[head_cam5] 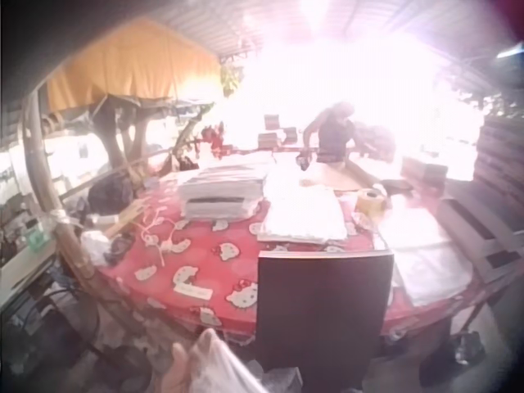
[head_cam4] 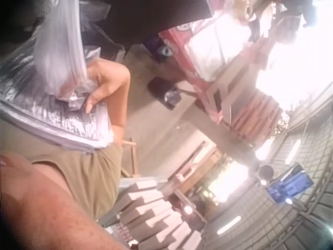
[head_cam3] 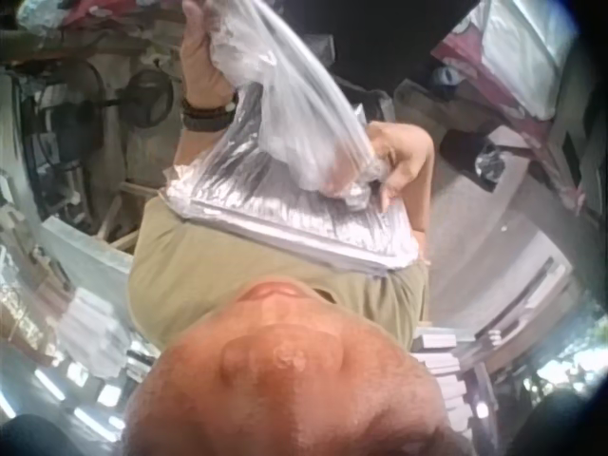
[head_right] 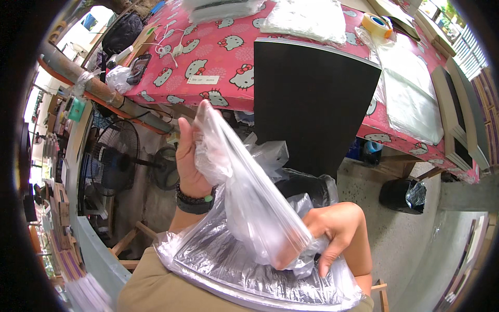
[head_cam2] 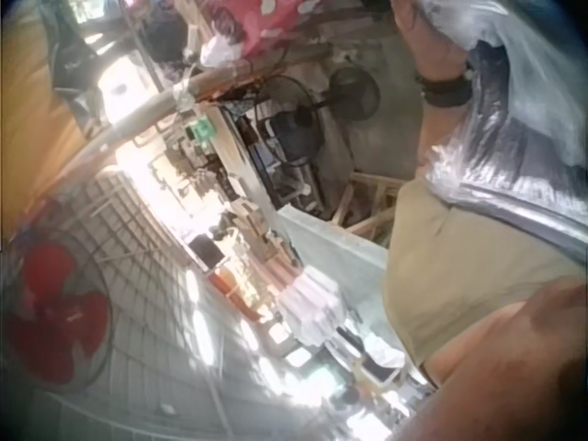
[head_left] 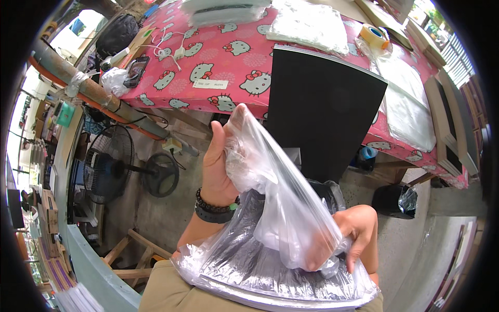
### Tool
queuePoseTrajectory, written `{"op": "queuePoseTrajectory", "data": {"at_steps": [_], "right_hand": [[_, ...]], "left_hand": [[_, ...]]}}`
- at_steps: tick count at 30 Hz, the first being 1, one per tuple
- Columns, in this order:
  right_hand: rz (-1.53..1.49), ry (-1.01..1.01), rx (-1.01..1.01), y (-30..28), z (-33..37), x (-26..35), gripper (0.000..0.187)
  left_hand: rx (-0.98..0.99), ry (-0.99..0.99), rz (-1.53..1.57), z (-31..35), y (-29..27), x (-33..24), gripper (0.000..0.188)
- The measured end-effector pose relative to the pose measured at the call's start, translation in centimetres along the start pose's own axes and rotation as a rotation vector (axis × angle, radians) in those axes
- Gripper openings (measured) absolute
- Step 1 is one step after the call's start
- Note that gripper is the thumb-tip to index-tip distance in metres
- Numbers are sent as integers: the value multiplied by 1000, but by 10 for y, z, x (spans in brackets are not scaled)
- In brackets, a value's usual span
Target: The person is placing black boards into individual plastic bags and then stacking them into a larger plastic sleeve.
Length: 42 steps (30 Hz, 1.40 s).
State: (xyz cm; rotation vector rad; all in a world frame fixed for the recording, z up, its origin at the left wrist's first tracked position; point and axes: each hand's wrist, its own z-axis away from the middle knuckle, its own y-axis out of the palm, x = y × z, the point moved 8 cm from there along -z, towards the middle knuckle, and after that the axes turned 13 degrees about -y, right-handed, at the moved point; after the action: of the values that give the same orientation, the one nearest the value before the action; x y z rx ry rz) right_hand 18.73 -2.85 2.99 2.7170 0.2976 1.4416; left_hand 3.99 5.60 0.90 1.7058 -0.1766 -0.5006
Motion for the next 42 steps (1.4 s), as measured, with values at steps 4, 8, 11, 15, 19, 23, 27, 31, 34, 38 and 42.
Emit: {"op": "queuePoseTrajectory", "data": {"at_steps": [4, 8, 11, 15, 19, 23, 27, 31, 34, 38, 42], "right_hand": [[-19, -75, 141, 8, 6, 16, 42], [58, -49, 119, 16, 11, 17, 41], [158, -14, 83, 13, 25, 8, 40], [287, 44, 93, 2, 48, -12, 39], [313, 59, -18, 4, 44, -5, 37], [239, 43, -151, -5, 37, -1, 34], [273, 25, -444, -35, 58, 7, 33], [610, -13, -1365, -101, 127, 74, 16], [1286, 188, -1408, -144, 138, 125, 35], [1915, 658, -1250, -177, 136, 130, 44], [1940, 432, -1232, -144, 115, 133, 39]], "left_hand": [[-5, -45, -169, 3, -22, 12, 76], [947, -623, -625, 36, -2, 63, 61], [345, -184, -692, 21, -12, 29, 47], [59, -14, -140, -2, -36, -18, 54], [-604, -317, -403, 30, -169, 22, 52], [1115, -695, -756, 34, 17, 59, 46], [256, -279, -514, -11, -1, -11, 46], [-142, -85, -674, -48, -13, -44, 52], [-163, -141, -1186, -90, -30, -72, 57], [-421, 341, -2093, -138, 5, -81, 52], [-363, 697, -2246, -119, 8, -74, 44]]}}
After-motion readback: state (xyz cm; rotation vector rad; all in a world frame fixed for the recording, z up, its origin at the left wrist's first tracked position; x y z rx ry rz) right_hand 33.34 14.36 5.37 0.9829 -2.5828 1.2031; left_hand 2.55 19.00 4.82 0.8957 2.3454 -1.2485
